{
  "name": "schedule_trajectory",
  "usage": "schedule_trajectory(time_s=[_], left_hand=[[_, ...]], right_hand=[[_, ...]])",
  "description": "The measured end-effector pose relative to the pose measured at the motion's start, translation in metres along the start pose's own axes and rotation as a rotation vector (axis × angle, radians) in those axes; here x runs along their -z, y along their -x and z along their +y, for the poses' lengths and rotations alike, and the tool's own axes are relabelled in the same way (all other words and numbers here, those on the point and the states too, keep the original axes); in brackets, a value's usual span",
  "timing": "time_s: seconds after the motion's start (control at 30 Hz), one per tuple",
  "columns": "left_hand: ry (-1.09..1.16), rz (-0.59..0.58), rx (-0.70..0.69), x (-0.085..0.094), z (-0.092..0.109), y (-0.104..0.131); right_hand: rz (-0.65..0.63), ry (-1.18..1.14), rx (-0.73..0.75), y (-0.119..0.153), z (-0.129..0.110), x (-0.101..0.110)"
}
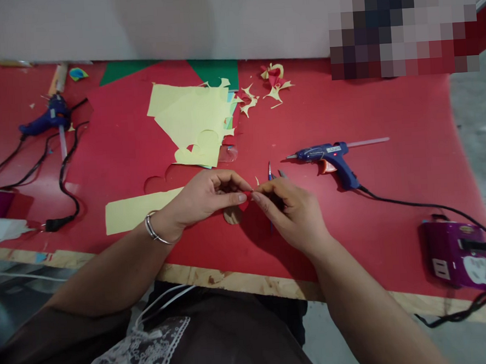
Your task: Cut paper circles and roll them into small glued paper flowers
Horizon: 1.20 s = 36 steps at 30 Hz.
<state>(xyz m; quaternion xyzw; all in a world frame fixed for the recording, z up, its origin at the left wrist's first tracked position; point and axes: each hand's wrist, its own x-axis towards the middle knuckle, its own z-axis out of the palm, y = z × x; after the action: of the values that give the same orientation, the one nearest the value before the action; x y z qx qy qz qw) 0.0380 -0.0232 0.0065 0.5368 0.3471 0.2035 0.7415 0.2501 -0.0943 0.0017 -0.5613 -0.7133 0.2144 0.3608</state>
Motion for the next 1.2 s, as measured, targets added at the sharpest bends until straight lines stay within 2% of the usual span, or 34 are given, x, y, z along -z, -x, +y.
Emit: schedule_trajectory(time_s=[0.13,0.27,0.4,0.63,0.8,1.0,1.1,1.2], left_hand=[[0.094,0.106,0.021,-0.003,0.002,-0.002],[0.187,0.162,0.033,-0.005,0.002,-0.004],[0.27,0.168,0.034,-0.007,0.001,-0.004],[0.212,0.147,0.097,-0.01,0.003,0.0],[0.165,0.171,-0.024,-0.015,0.006,0.002],[0.13,0.178,-0.078,-0.017,0.007,0.003],[0.081,0.17,-0.111,-0.016,0.006,0.004],[0.05,0.134,-0.085,-0.015,0.003,0.006]], right_hand=[[0.089,0.093,0.151,0.002,0.001,-0.001],[0.073,0.186,0.314,0.003,0.003,-0.003],[0.056,0.222,0.367,0.004,0.006,-0.003],[0.05,0.103,0.271,0.003,0.001,-0.004],[0.062,0.003,0.146,0.001,-0.002,-0.006],[0.059,0.022,0.141,0.001,-0.002,-0.007],[0.065,-0.008,0.086,0.003,-0.001,-0.007],[0.069,-0.057,0.025,0.003,-0.001,-0.007]])
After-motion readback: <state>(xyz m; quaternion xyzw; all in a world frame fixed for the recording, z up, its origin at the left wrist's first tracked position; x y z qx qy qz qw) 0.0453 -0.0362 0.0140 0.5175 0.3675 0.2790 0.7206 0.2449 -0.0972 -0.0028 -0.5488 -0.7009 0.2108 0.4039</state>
